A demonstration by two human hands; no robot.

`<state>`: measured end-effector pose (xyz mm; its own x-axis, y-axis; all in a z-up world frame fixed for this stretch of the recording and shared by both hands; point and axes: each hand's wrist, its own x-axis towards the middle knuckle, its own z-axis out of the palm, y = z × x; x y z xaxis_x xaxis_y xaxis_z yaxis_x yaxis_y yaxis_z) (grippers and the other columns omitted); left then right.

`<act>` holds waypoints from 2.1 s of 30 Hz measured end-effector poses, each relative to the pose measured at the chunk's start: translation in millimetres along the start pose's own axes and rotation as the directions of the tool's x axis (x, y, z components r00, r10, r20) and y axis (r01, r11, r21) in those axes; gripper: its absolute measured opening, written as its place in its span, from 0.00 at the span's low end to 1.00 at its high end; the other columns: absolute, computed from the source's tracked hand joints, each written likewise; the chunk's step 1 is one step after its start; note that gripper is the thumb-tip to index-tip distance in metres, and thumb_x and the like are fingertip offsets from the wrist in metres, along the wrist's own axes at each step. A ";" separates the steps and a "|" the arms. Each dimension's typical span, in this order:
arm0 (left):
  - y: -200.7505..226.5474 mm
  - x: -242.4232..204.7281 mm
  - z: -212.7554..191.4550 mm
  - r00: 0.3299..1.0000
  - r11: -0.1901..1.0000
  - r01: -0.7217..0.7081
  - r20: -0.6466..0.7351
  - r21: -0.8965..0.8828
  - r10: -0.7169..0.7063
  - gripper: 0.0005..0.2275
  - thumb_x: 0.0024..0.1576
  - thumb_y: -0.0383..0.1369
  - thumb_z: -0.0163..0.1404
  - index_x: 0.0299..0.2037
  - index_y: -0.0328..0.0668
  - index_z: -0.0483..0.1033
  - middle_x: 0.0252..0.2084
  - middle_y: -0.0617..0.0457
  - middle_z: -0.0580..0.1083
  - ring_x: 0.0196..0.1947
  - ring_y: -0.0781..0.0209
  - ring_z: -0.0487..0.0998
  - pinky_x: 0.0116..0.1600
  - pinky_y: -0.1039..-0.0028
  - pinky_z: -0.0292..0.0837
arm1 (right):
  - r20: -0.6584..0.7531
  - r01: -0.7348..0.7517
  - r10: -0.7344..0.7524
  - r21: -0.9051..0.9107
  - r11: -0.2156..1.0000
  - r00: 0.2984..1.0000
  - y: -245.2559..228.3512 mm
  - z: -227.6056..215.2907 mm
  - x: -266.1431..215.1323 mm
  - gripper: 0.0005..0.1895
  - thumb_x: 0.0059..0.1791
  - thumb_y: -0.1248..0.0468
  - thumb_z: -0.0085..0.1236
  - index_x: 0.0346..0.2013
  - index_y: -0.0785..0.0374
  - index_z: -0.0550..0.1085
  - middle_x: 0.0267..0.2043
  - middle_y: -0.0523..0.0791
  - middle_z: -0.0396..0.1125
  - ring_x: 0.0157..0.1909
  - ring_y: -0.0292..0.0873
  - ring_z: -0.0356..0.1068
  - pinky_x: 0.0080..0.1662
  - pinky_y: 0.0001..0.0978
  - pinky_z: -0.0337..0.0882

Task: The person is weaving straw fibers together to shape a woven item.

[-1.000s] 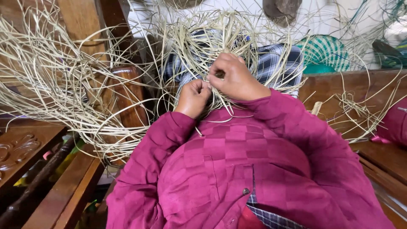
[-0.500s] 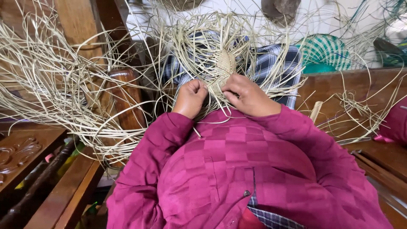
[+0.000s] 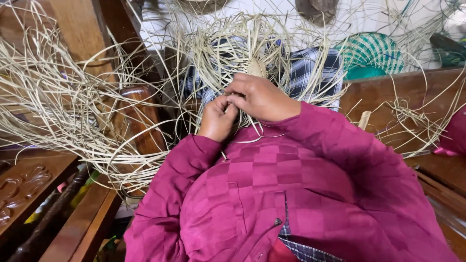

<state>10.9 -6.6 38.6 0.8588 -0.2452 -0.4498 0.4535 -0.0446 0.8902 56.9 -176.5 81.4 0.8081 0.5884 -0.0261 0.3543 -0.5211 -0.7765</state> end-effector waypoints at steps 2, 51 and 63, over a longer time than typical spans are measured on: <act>5.4 1.0 0.7 1.000 0.999 0.027 0.009 -0.025 -0.027 0.05 0.58 0.25 0.48 0.33 0.39 0.78 0.21 0.57 0.70 0.25 0.70 0.66 0.33 0.80 0.64 | -0.103 -0.044 0.062 0.170 0.984 0.993 6.1 4.9 2.3 0.05 0.51 0.67 0.63 0.40 0.65 0.78 0.35 0.51 0.69 0.40 0.56 0.73 0.43 0.45 0.73; -25.1 12.2 2.9 0.994 0.992 0.093 -0.042 -0.081 -0.097 0.05 0.57 0.30 0.53 0.37 0.39 0.82 0.22 0.56 0.74 0.26 0.69 0.70 0.36 0.78 0.70 | 0.151 -0.247 0.251 -0.042 0.968 0.956 -18.1 -9.9 -50.8 0.11 0.54 0.62 0.50 0.44 0.66 0.75 0.36 0.58 0.68 0.41 0.66 0.71 0.43 0.58 0.71; -29.8 10.6 5.0 0.997 0.994 0.081 -0.015 -0.072 -0.082 0.05 0.59 0.29 0.52 0.34 0.41 0.81 0.21 0.58 0.71 0.25 0.70 0.68 0.33 0.79 0.66 | 0.138 -0.540 0.523 0.290 0.790 0.841 7.1 24.2 -62.7 0.08 0.52 0.67 0.54 0.40 0.64 0.80 0.31 0.49 0.75 0.37 0.44 0.74 0.46 0.42 0.73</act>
<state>5.3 -12.7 7.6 0.8223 -0.2262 -0.5221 0.5372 0.0059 0.8435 -2.6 -202.1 62.3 0.8002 0.3072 -0.5152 -0.2927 -0.5497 -0.7824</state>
